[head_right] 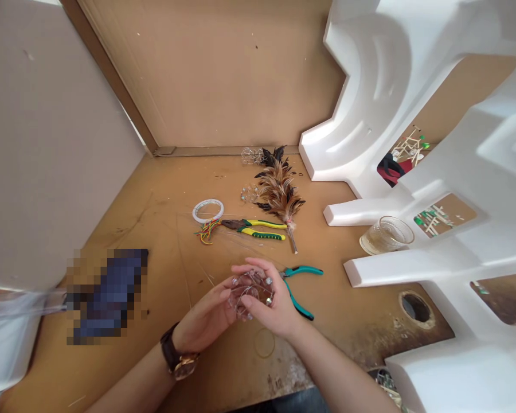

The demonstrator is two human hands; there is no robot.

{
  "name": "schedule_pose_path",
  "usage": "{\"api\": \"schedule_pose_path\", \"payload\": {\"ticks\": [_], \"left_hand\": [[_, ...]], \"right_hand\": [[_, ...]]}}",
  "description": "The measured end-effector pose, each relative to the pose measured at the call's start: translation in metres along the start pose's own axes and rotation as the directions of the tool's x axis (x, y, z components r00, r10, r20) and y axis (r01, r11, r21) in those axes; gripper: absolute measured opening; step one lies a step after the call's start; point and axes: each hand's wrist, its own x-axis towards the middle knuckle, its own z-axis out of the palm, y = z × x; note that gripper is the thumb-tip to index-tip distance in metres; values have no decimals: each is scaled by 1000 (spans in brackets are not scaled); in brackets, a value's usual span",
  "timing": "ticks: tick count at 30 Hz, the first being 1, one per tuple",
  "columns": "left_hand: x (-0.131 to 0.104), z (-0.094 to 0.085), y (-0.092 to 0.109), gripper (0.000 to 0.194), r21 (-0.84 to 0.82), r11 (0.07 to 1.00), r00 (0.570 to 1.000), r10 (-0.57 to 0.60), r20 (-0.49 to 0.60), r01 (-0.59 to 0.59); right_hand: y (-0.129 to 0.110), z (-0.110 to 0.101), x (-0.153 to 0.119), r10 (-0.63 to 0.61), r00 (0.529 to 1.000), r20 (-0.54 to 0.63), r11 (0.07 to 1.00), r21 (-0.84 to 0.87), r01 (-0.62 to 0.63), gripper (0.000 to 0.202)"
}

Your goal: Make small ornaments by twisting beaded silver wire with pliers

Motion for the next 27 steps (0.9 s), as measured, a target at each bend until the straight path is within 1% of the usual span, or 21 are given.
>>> {"api": "schedule_pose_path", "payload": {"ticks": [2,4,6,8,11,14,16,17,19,21,22,24,25,26,27], "left_hand": [[-1,0,0,22,66,998,1000,22,-7,-22],[-1,1,0,19,174,982,996,77,-40,-68],[-1,0,-1,13,307,945,982,155,-112,-114],[0,-1,-2,11,418,900,960,217,-179,-125],[3,-2,-4,15,553,825,929,287,-232,-116],[5,-6,-5,16,704,707,889,368,-274,-76],[4,-9,-4,13,805,592,862,424,-277,-32],[4,-11,-3,11,857,515,849,456,-267,-7],[3,-15,-1,11,944,325,823,523,-222,48],[1,-18,1,21,990,109,804,578,-138,91],[1,-19,2,27,995,6,804,589,-84,100],[0,-21,2,34,981,-169,827,562,21,90],[0,-22,2,33,970,-231,847,529,58,78],[0,-23,2,31,960,-271,866,494,80,66],[0,-23,2,29,957,-286,881,466,88,56]], "right_hand": [[-2,1,-1,-27,999,42,997,-66,30,46],[-2,0,0,-34,998,54,993,-114,40,46],[-1,-1,2,-13,1000,26,987,-161,17,42],[1,-2,4,28,999,-19,969,-243,-32,37],[7,-4,7,96,993,-65,889,-443,-115,34],[13,-6,6,143,988,-52,774,-616,-144,33],[16,-7,6,151,988,-38,715,-685,-136,34],[17,-8,6,156,987,-35,688,-713,-134,36],[18,-8,6,167,985,-41,633,-762,-139,40],[18,-10,6,179,983,-50,587,-796,-147,47],[18,-10,6,182,982,-48,574,-806,-145,50],[18,-12,7,189,982,-33,569,-811,-136,52],[17,-12,7,193,981,-24,572,-810,-132,51],[17,-13,7,194,981,-22,572,-810,-131,50],[16,-13,8,194,981,-28,566,-813,-135,48]]}}
